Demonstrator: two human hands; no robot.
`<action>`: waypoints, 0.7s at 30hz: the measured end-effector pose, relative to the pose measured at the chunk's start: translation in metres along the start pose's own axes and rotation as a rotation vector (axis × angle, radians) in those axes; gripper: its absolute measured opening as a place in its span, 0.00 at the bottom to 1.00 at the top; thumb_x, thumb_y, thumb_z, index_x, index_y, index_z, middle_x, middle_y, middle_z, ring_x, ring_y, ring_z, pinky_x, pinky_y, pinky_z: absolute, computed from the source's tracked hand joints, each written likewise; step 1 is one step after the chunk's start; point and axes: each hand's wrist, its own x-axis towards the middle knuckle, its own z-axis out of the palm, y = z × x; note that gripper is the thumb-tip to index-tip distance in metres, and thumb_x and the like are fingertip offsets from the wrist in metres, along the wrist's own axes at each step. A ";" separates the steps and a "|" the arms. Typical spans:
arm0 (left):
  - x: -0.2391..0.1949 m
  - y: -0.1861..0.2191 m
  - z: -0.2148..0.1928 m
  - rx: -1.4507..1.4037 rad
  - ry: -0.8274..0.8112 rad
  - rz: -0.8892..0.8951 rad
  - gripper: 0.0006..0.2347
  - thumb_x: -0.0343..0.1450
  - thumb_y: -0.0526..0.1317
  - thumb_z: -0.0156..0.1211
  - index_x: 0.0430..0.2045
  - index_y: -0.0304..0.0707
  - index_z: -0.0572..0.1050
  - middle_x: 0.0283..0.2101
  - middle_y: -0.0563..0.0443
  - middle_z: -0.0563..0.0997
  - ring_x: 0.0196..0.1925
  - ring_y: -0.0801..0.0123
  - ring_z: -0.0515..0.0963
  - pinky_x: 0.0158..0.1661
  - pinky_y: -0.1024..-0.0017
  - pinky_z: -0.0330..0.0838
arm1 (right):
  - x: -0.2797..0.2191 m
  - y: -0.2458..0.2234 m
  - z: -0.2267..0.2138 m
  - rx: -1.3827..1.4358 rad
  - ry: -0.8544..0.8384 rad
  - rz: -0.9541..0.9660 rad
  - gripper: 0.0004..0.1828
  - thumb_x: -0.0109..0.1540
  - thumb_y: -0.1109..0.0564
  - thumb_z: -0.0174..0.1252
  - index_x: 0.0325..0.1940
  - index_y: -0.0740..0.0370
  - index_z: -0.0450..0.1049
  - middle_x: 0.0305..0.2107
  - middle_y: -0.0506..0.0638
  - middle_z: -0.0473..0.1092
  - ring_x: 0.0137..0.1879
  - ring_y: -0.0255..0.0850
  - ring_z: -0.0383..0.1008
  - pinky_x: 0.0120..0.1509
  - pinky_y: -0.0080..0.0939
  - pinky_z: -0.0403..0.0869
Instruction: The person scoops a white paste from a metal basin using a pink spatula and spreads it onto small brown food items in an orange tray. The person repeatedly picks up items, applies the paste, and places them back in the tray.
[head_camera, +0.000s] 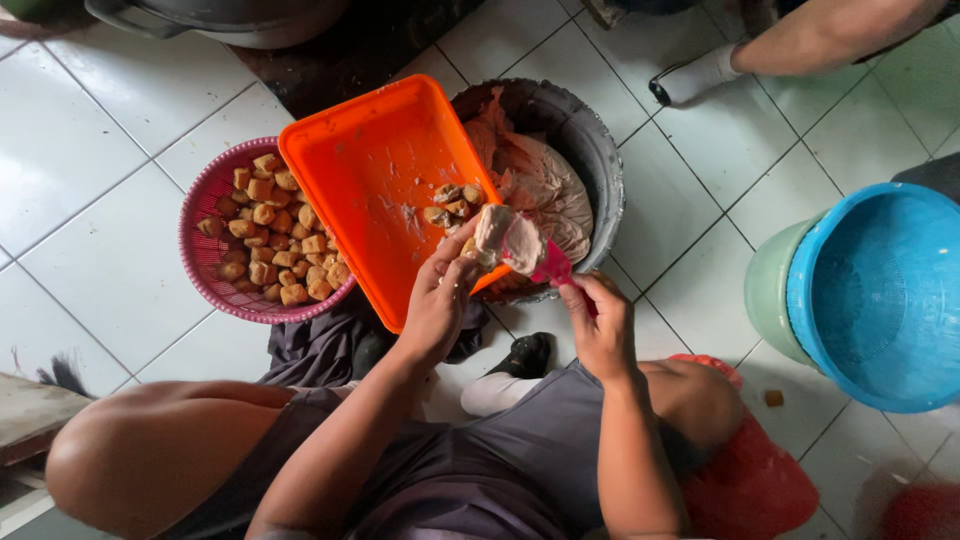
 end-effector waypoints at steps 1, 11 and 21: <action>-0.001 0.000 0.001 0.037 -0.016 0.004 0.23 0.79 0.34 0.44 0.72 0.28 0.56 0.67 0.47 0.71 0.66 0.76 0.72 0.67 0.80 0.64 | -0.001 0.000 0.002 0.008 0.013 0.017 0.10 0.70 0.56 0.57 0.45 0.67 0.77 0.32 0.51 0.73 0.36 0.37 0.72 0.43 0.35 0.70; 0.004 -0.004 -0.009 0.140 0.053 -0.012 0.18 0.74 0.30 0.65 0.59 0.27 0.71 0.57 0.39 0.77 0.58 0.64 0.77 0.61 0.69 0.71 | -0.008 -0.007 0.007 -0.053 0.085 -0.037 0.10 0.69 0.56 0.58 0.46 0.68 0.77 0.32 0.51 0.72 0.36 0.36 0.72 0.41 0.35 0.70; 0.006 0.001 -0.020 0.444 0.002 0.335 0.13 0.71 0.35 0.70 0.47 0.32 0.75 0.53 0.49 0.76 0.58 0.67 0.77 0.61 0.68 0.72 | -0.021 -0.013 0.017 0.114 -0.027 -0.101 0.09 0.70 0.57 0.55 0.46 0.67 0.75 0.33 0.46 0.71 0.39 0.32 0.70 0.43 0.32 0.69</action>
